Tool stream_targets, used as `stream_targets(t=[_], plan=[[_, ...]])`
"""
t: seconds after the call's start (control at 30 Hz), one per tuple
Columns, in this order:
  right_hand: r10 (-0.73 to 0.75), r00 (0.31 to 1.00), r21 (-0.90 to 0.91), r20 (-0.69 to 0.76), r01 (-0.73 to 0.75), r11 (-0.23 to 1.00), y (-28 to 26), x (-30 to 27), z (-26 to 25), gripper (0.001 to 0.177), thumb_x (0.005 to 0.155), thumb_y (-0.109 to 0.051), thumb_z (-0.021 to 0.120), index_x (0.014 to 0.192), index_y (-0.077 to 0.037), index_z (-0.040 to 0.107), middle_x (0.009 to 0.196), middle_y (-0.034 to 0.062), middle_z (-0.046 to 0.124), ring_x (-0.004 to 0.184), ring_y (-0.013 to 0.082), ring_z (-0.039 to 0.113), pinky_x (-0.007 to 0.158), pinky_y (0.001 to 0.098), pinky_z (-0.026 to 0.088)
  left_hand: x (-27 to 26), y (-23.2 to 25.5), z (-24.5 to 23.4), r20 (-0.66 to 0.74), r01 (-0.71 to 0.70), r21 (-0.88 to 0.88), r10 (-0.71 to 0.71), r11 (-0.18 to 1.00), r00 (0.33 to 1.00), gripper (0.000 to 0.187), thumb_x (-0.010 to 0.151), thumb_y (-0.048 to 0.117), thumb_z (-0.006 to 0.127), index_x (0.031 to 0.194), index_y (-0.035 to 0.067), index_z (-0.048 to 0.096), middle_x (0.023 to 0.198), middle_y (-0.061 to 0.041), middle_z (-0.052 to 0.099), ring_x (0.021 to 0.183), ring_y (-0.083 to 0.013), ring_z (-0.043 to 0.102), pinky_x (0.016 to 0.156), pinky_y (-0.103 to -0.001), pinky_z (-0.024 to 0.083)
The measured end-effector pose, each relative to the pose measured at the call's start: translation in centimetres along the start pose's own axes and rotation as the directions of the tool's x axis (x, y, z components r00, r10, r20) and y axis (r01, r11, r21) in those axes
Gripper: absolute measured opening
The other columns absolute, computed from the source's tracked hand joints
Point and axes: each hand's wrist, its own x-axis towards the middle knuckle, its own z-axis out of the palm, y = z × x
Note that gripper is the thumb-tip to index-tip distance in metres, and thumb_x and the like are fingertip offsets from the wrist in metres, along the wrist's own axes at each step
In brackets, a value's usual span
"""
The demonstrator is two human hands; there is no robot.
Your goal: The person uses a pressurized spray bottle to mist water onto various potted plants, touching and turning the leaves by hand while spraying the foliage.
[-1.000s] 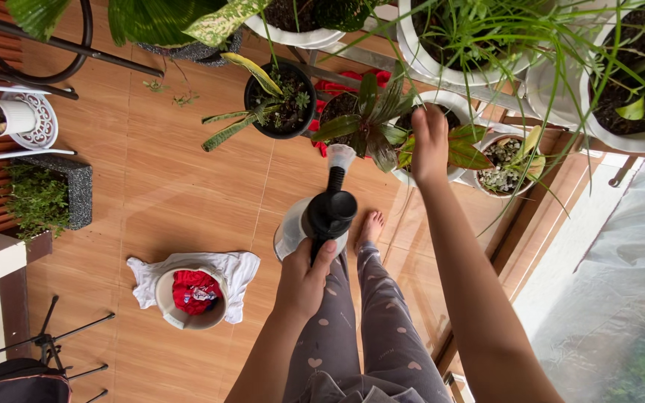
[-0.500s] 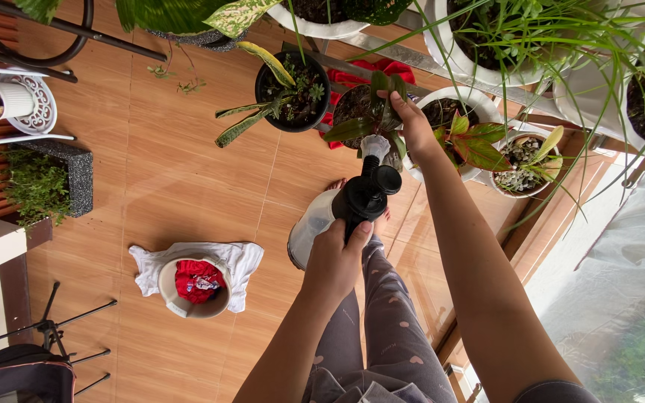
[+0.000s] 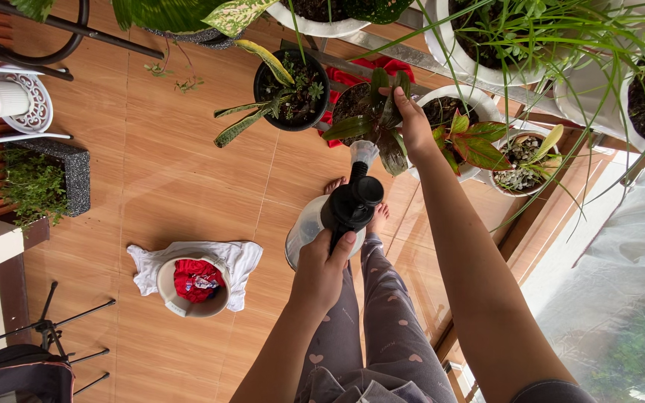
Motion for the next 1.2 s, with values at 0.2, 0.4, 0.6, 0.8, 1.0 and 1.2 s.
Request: stream_targets(t=[0.2, 0.4, 0.6, 0.8, 1.0, 1.2], plan=[[-0.007, 1.0, 0.013, -0.02, 0.008, 1.0, 0.6, 0.2, 0.0, 0.059, 0.096, -0.067, 0.043, 0.134, -0.028, 0.066, 0.129, -0.0005, 0.068, 0.119, 0.017, 0.058, 0.106, 0.0437, 0.035, -0.1, -1.0, 0.3, -0.009, 0.005, 0.069, -0.005, 0.998, 1.0, 0.053, 0.099, 0.05, 0.054, 0.083, 0.0, 0.06, 0.06, -0.012, 0.06, 0.054, -0.0216, 0.059, 0.054, -0.038, 0.047], [0.011, 0.996, 0.131, -0.088, 0.0, 0.991, 2.0, 0.9, 0.1, 0.065, 0.096, -0.063, 0.051, 0.15, -0.027, 0.048, 0.15, 0.0024, 0.054, 0.139, 0.0225, 0.044, 0.112, 0.0463, 0.028, -0.1, -1.2, 1.2, 0.002, -0.021, 0.094, 0.021, 0.995, 1.0, 0.056, 0.099, 0.053, 0.052, 0.083, 0.0, 0.06, 0.06, -0.013, 0.061, 0.055, -0.0242, 0.061, 0.054, -0.041, 0.048], [-0.266, 0.917, -0.188, -0.296, 0.217, 0.958, 1.9, -0.6, 1.1, 0.082, 0.102, -0.061, 0.056, 0.165, -0.02, 0.023, 0.165, 0.0166, 0.025, 0.152, 0.0346, 0.028, 0.121, 0.0493, 0.027, 0.5, -2.2, 0.8, 0.065, -0.034, 0.077, 0.029, 0.996, 0.997, 0.057, 0.095, 0.059, 0.055, 0.089, 0.003, 0.064, 0.061, -0.01, 0.064, 0.057, -0.0226, 0.066, 0.057, -0.038, 0.052], [-0.472, 0.802, -0.616, -0.366, 0.172, 0.769, -2.2, -13.4, 5.5, 0.048, 0.107, -0.041, 0.056, 0.138, -0.004, 0.06, 0.14, 0.0192, 0.064, 0.138, 0.0324, 0.055, 0.116, 0.0455, 0.043, 1.3, -4.5, 0.0, 0.044, -0.169, 0.061, 0.166, 0.984, 0.985, 0.038, 0.086, 0.039, 0.072, 0.095, 0.003, 0.065, 0.064, -0.01, 0.068, 0.059, -0.0239, 0.072, 0.056, -0.036, 0.055], [-0.684, 0.658, -0.762, 0.315, 0.606, 0.231, -7.7, -20.6, 9.3, 0.025, 0.091, -0.028, 0.072, 0.088, -0.004, 0.065, 0.078, 0.0097, 0.064, 0.056, 0.0263, 0.063, 0.049, 0.0363, 0.052, 2.7, -6.9, 0.6, -0.046, -0.299, 0.245, 0.319, 0.922, 0.947, 0.029, 0.086, 0.028, 0.074, 0.087, 0.002, 0.061, 0.065, -0.014, 0.067, 0.059, -0.0316, 0.069, 0.055, -0.04, 0.054], [-0.791, 0.578, -0.79, 0.199, 0.573, 0.22, -11.6, -25.2, 7.5, 0.021, 0.091, -0.005, 0.07, 0.074, -0.006, 0.058, 0.072, 0.008, 0.054, 0.053, 0.0255, 0.057, 0.049, 0.0389, 0.047, 3.6, -7.0, -0.1, -0.074, -0.227, 0.137, 0.239, 0.964, 0.968, 0.024, 0.083, 0.026, 0.075, 0.083, 0.005, 0.063, 0.064, -0.014, 0.067, 0.06, -0.0332, 0.07, 0.057, -0.044, 0.054]])
